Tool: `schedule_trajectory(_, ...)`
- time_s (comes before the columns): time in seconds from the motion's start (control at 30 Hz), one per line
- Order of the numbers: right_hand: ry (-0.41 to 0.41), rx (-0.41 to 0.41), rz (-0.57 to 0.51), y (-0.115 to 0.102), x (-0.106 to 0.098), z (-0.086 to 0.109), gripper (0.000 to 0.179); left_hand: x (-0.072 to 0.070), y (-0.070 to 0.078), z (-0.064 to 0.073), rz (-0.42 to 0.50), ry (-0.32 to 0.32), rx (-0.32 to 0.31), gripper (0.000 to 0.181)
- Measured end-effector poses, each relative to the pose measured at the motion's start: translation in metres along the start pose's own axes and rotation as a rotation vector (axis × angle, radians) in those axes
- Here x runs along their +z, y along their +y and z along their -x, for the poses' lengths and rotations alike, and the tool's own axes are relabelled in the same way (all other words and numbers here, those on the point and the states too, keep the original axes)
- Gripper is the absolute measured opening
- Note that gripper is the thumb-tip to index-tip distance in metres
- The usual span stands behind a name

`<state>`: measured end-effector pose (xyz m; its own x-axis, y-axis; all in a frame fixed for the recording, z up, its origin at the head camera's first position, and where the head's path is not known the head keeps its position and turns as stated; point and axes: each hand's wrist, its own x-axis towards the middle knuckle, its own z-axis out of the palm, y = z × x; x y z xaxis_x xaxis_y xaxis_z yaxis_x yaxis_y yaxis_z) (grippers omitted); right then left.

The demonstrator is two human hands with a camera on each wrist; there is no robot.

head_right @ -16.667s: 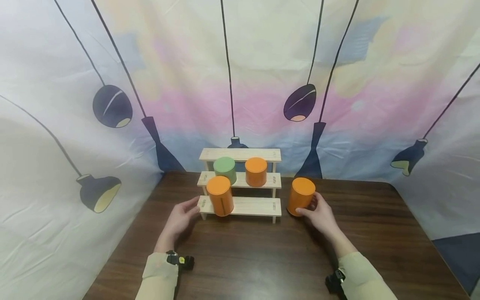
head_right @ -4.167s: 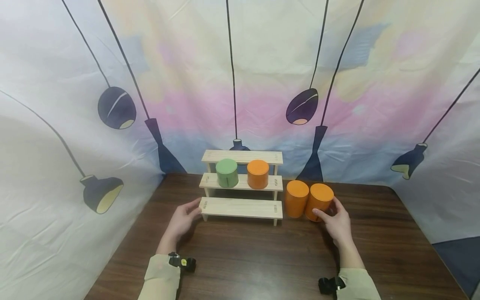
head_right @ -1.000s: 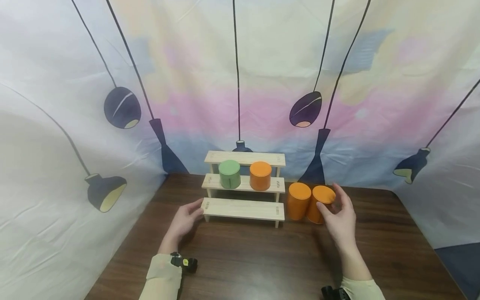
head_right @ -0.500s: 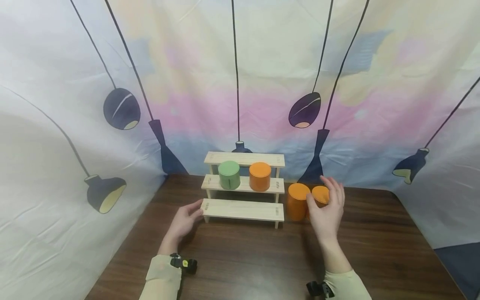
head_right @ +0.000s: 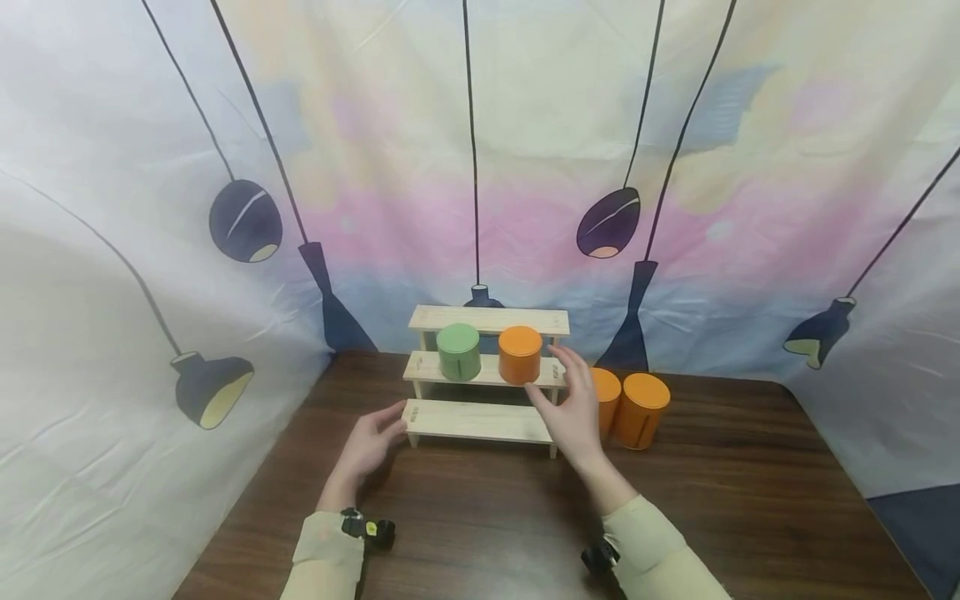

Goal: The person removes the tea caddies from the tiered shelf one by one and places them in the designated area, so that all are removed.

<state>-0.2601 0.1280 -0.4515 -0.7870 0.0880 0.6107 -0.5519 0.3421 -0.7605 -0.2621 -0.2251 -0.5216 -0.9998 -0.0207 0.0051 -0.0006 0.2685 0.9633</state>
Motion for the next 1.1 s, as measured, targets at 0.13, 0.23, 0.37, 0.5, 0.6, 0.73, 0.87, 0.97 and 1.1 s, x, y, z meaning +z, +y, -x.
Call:
schedule_trajectory(0.13, -0.043, 0.021, -0.003, 0.001, 0.014, -0.005, 0.068, 0.000, 0.000, 0.000, 0.002, 0.001, 0.001, 0.045)
schedule_trajectory(0.23, -0.066, 0.037, -0.011, 0.001, 0.023, -0.008, 0.072, 0.000, 0.000, 0.000, 0.005, 0.002, 0.005, 0.045)
schedule_trajectory(0.37, -0.082, 0.065, 0.007, 0.002, 0.033, -0.011, 0.079, 0.000, -0.001, 0.001, 0.004, 0.000, 0.012, 0.046)
schedule_trajectory(0.5, -0.073, 0.087, 0.038, 0.004, 0.040, -0.014, 0.082, 0.000, -0.001, 0.001, 0.003, -0.001, 0.005, 0.046)
schedule_trajectory(0.6, -0.067, 0.099, 0.057, 0.004, 0.043, -0.017, 0.083, 0.000, 0.000, 0.001, -0.003, 0.000, 0.009, 0.045)
schedule_trajectory(0.73, -0.062, 0.114, 0.066, 0.004, 0.045, -0.021, 0.085, 0.001, 0.001, 0.001, 0.001, 0.001, 0.008, 0.044)
schedule_trajectory(0.87, -0.059, 0.120, 0.070, 0.003, 0.046, -0.023, 0.084, 0.001, 0.001, 0.000, 0.008, -0.009, 0.011, 0.045)
schedule_trajectory(0.97, -0.059, 0.115, 0.070, 0.003, 0.046, -0.024, 0.083, -0.001, 0.001, -0.001, -0.020, -0.006, 0.018, 0.046)
schedule_trajectory(1.1, -0.070, 0.111, 0.077, 0.002, 0.044, -0.025, 0.082, -0.004, 0.004, -0.001, -0.064, 0.041, 0.025, 0.049)
